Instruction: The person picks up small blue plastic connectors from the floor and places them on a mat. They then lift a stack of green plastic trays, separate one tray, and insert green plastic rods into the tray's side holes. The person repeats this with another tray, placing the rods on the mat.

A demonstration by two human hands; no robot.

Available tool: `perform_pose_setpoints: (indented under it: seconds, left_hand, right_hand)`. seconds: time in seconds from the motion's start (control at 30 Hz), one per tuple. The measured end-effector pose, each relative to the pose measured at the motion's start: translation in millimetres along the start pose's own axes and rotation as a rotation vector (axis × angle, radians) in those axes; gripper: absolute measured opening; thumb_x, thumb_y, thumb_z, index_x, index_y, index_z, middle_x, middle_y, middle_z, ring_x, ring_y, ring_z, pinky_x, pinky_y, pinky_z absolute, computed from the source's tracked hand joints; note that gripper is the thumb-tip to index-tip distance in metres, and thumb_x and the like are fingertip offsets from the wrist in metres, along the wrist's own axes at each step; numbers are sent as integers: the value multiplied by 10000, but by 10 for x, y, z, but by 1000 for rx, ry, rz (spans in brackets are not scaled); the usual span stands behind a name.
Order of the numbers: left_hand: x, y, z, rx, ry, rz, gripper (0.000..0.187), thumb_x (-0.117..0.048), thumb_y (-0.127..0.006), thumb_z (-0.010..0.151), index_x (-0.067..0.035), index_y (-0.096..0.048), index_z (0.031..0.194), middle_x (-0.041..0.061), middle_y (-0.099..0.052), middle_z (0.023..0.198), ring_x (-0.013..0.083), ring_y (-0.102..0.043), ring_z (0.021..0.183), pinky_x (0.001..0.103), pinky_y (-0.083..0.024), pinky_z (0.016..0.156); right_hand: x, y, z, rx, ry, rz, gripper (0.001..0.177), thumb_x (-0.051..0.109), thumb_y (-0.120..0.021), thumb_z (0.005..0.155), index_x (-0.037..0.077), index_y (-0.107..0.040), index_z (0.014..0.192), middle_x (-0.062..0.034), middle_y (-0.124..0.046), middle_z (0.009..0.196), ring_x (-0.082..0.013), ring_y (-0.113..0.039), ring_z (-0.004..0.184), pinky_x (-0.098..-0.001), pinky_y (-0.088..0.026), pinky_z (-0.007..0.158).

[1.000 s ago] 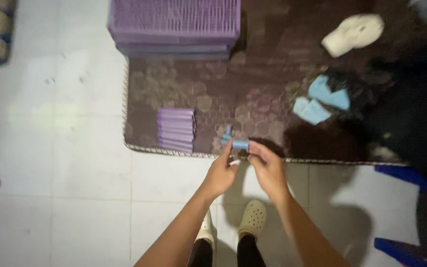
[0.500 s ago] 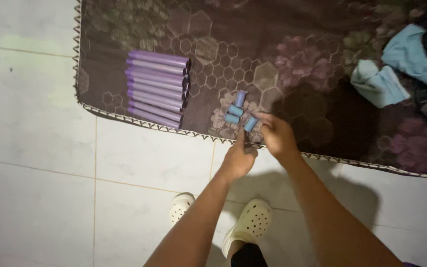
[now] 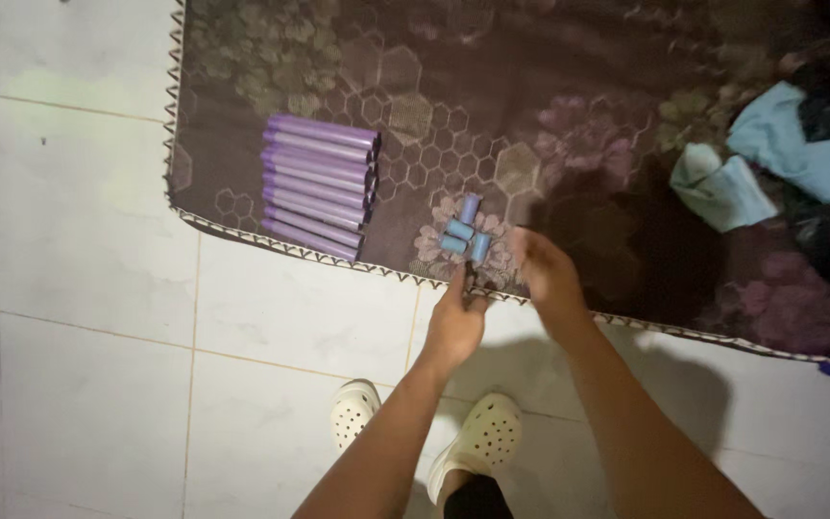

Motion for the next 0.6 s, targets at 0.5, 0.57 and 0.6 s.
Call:
perform_pose_setpoints:
  seconds: [0.5,0.57,0.6]
  left_hand:
    - [-3003,1289,-2920,-149,-782,228,709,-514,-316,1069,-46,-344,1602,217,-352,1676,400,-246,1590,480,-149,1280]
    - [-3165,1642,-3099,-230,-781,422,690,-504,-339,1063,-70,-357,1599,225,-324,1677,406,-235,1576,503,-107,1264]
    - [-3201,1859,-3152,-272,-773,519,681,-499,-351,1060,-82,-365,1598,228,-310,1677,409,-229,1569,514,-85,1255]
  right_hand:
    - [3660,-1980,-1917,254,-368,752,845,639,-173,980,60,-246,1591,-189,-314,1659,-337,-313,1521,-484,-253,1217]
    - [4047,-2189,-2194,287,-444,665,924,704,-135,949,49,-248,1591,-151,-318,1660,-305,-322,1519,-465,-257,1219]
    - [4216,-2302,-2324,302,-481,619,965,736,-116,933,44,-249,1592,-132,-320,1660,-289,-327,1517,-455,-259,1220]
Point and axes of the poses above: each hand's wrist, its own z-axis towards the middle knuckle, its own y-axis out of the back of the hand, x = y × z, the point moved 7 cm from there along z, towards the middle knuckle
